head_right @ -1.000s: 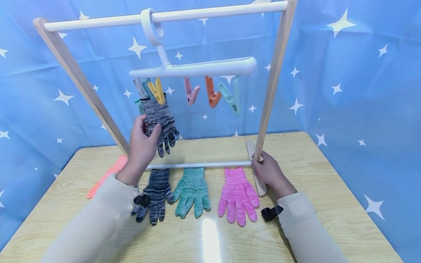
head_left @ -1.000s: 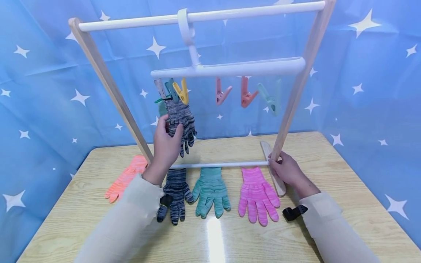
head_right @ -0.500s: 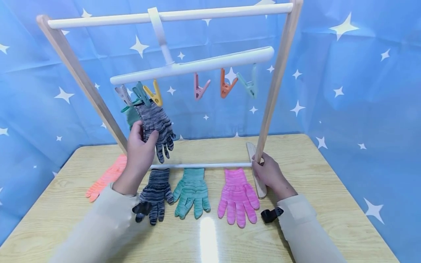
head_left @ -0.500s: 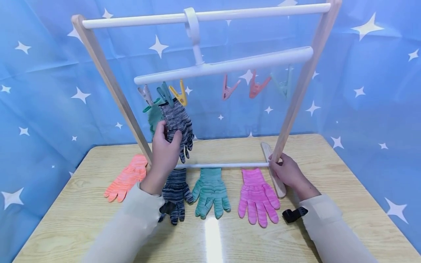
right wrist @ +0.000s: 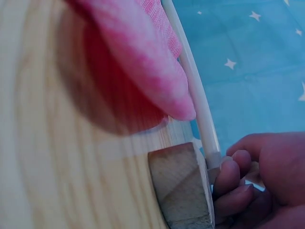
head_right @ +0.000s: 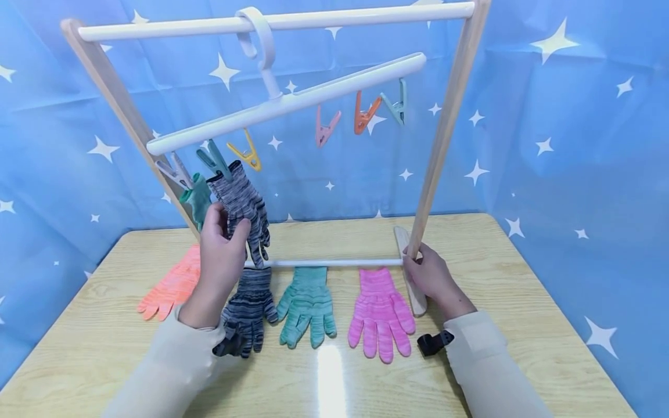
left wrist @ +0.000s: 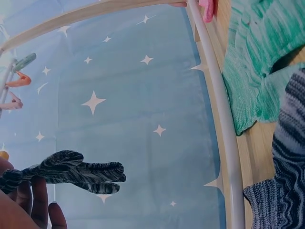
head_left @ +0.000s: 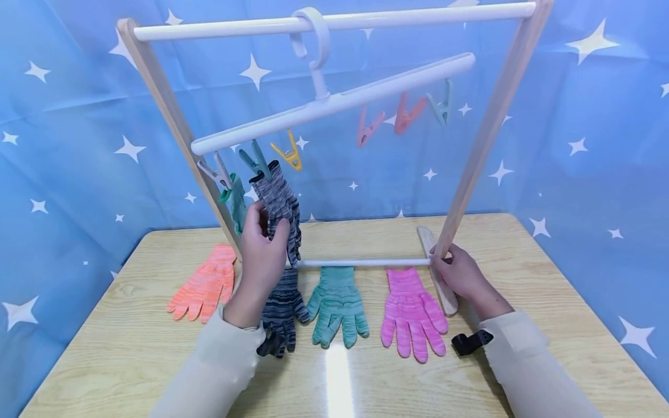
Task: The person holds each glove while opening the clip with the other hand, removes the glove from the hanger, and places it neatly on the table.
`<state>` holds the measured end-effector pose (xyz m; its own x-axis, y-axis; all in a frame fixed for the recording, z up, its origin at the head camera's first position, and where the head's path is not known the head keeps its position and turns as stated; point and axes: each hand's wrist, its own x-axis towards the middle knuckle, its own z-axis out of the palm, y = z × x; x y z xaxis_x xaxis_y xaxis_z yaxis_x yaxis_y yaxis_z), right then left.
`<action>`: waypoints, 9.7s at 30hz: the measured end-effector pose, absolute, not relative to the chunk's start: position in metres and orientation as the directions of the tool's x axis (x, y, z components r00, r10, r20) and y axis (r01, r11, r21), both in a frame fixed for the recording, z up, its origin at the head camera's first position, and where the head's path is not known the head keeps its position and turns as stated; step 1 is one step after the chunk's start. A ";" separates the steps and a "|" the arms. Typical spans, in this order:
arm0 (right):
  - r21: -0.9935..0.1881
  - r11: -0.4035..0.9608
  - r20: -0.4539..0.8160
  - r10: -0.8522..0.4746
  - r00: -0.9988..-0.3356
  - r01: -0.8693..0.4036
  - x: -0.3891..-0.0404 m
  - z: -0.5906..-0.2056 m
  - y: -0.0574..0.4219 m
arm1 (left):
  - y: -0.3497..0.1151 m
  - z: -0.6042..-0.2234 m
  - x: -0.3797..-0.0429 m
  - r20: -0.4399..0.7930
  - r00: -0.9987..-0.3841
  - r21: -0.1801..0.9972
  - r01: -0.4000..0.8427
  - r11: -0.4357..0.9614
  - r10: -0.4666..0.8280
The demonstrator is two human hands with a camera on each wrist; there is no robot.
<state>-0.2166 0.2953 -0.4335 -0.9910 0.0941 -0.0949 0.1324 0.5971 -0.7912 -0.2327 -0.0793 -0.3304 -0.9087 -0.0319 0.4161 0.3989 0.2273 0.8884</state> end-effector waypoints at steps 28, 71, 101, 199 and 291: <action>-0.857 0.493 -0.156 0.024 -0.987 0.148 -0.215 -0.423 0.304 | -0.083 -0.326 -0.224 0.404 -0.915 0.901 0.398 0.173 0.002; -0.713 0.527 0.398 -0.238 -0.886 -0.462 -0.209 -0.271 0.106 | -0.070 -0.331 -0.207 0.437 -0.898 0.876 0.437 0.206 0.045; -0.586 0.661 0.445 -0.220 -0.868 -0.468 -0.231 -0.241 0.072 | -0.065 -0.330 -0.206 0.440 -0.893 0.887 0.449 0.107 0.094; 0.097 0.968 0.632 -0.240 -0.737 -0.232 -0.253 -0.213 0.042 | -0.061 -0.334 -0.200 0.502 -0.842 0.815 0.537 0.216 0.199; 0.070 0.960 0.614 -0.255 -0.747 -0.270 -0.251 -0.210 0.038 | -0.056 -0.331 -0.190 0.521 -0.823 0.799 0.563 0.211 0.225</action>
<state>-0.2508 0.0376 -0.2103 -0.7469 -0.2548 0.6142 -0.2701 0.9603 0.0698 -0.1905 -0.0562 -0.3309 -0.8234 0.2248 0.5211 0.5632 0.2115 0.7988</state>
